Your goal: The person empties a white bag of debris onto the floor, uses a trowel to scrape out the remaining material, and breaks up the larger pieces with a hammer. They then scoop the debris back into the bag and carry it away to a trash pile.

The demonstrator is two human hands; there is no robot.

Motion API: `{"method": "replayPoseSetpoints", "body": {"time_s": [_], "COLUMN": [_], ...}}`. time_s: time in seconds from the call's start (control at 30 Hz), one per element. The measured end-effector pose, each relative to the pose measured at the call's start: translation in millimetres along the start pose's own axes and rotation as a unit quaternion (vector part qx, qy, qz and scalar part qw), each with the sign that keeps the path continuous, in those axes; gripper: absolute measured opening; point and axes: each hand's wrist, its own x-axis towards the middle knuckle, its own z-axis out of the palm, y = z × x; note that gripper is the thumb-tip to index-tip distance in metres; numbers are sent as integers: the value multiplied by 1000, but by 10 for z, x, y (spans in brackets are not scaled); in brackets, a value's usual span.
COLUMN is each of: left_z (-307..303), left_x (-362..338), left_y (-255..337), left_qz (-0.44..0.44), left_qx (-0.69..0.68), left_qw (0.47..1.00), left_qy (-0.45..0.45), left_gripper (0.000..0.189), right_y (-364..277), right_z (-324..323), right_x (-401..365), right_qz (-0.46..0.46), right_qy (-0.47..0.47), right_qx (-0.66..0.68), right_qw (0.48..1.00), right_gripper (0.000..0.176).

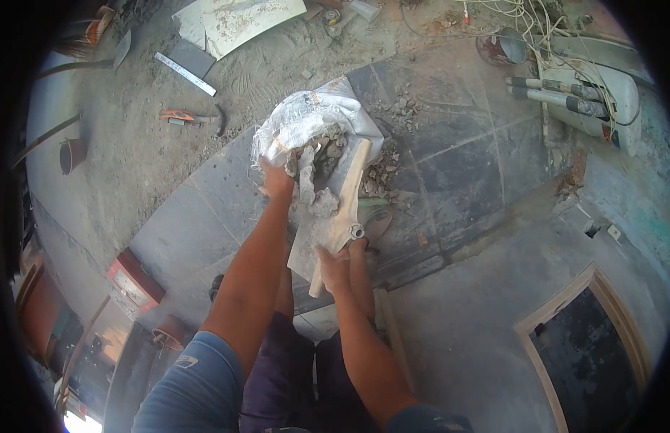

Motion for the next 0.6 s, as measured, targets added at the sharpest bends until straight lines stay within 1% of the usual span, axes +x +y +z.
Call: {"method": "replayPoseSetpoints", "body": {"time_s": [0.03,0.07,0.1,0.13,0.17,0.2,0.23,0.3,0.37,0.4,0.43,0.47,0.5,0.57,0.6], "left_z": [19,-23,-71,-113,-173,-255,-345,-633,-866,-996,-1134,-1284,-1384,-1474,-1517], "left_x": [46,96,124,126,100,67,60,20,0,-23,-63,-107,-137,-37,27], "left_y": [-24,-53,-69,-57,-54,-73,-82,-27,92,158,224,302,349,247,208], "left_qz": [-34,-17,1,4,21,40,45,69,91,108,112,102,94,98,97], "left_qx": [-28,-35,-41,-40,-82,-123,-121,-242,-269,-296,-295,-343,-391,-413,-435], "left_qw": [997,994,991,991,993,991,991,964,955,946,946,930,912,902,892], "left_qy": [-70,-101,-131,-129,-81,-35,-33,-86,-81,-77,-78,-81,-83,-76,-70], "left_gripper": [46,41,36,36,31,27,27,20,18,16,16,16,17,16,16], "right_y": [11,24,121,152,177,205,220,315,350,338,325,296,268,230,241], "right_z": [40,79,120,157,194,216,246,325,399,445,479,506,526,512,495], "right_x": [-22,-43,-37,-20,-5,-11,-1,13,-10,-52,-100,-161,-225,-326,-345], "right_qz": [-1,-1,-21,-33,-45,-52,-62,-67,-75,-83,-91,-92,-109,-146,-148], "right_qy": [1,2,8,9,10,13,16,24,33,46,60,61,68,81,83], "right_qx": [17,34,73,96,119,105,90,75,57,8,-41,-38,-77,-145,-142], "right_qw": [1000,999,997,995,992,993,994,995,995,995,993,993,989,975,975], "right_gripper": [52,53,49,48,46,45,44,44,44,46,48,48,50,54,54]}}
